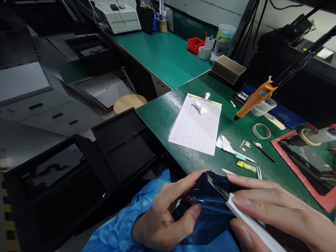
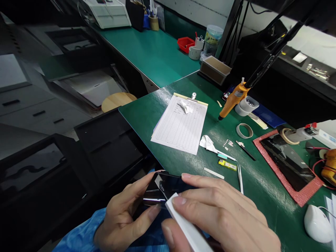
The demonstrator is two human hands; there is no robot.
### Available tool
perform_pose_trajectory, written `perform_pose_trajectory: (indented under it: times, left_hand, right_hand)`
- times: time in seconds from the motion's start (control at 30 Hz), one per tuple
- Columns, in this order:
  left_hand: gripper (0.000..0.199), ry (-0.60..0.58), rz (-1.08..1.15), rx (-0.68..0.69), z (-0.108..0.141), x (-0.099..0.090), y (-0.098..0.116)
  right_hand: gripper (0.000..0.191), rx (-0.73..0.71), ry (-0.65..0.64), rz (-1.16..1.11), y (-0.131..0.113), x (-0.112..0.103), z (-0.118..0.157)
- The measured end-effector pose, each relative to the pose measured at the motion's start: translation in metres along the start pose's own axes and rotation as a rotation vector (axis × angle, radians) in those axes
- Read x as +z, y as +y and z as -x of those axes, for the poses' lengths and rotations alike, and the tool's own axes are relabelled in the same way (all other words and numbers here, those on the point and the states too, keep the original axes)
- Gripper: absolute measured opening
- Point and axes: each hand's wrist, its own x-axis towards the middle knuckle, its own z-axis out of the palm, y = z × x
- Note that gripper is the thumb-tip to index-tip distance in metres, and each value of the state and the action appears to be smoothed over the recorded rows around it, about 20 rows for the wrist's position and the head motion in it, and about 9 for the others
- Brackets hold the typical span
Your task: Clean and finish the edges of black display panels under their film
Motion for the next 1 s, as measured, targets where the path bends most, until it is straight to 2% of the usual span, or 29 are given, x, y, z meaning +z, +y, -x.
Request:
perform_pose_trajectory:
  times: [0.03,0.07,0.17,0.3,0.37,0.5,0.73,0.83,0.93,1.0]
  left_hand:
    - [0.102,0.003,0.000,-0.010,0.000,0.000,0.001]
    - [0.103,0.004,0.004,-0.016,0.000,0.000,0.002]
    - [0.104,0.015,-0.002,-0.021,0.002,0.001,0.004]
    - [0.105,0.005,0.013,-0.017,0.001,0.001,0.002]
    - [0.104,0.004,0.017,-0.017,-0.001,0.001,0.000]
    - [0.101,0.033,0.004,-0.035,-0.002,0.002,0.001]
    - [0.098,0.049,-0.034,-0.030,0.000,0.000,0.002]
    - [0.100,0.031,-0.018,-0.034,-0.001,0.000,0.001]
    - [0.100,0.039,-0.019,-0.031,0.000,0.001,0.000]
    - [0.099,0.053,-0.021,-0.025,0.001,0.001,-0.001]
  right_hand:
    - [0.013,-0.024,-0.038,-0.004,0.000,0.000,-0.001]
    - [0.006,0.031,0.058,0.029,-0.001,0.001,-0.002]
    - [0.014,0.129,0.185,0.083,-0.006,0.009,0.002]
    - [0.010,0.117,0.176,0.079,-0.007,0.014,0.007]
    - [0.005,0.102,0.140,0.076,-0.005,0.011,0.006]
    - [0.022,0.055,0.042,0.063,-0.001,-0.001,0.007]
    - [0.032,-0.011,-0.149,-0.067,0.015,-0.021,0.009]
    - [0.032,-0.003,-0.161,-0.089,0.017,-0.021,0.008]
    - [0.033,0.056,-0.075,-0.078,0.013,-0.017,0.008]
    - [0.036,0.072,-0.075,-0.083,0.012,-0.017,0.008]
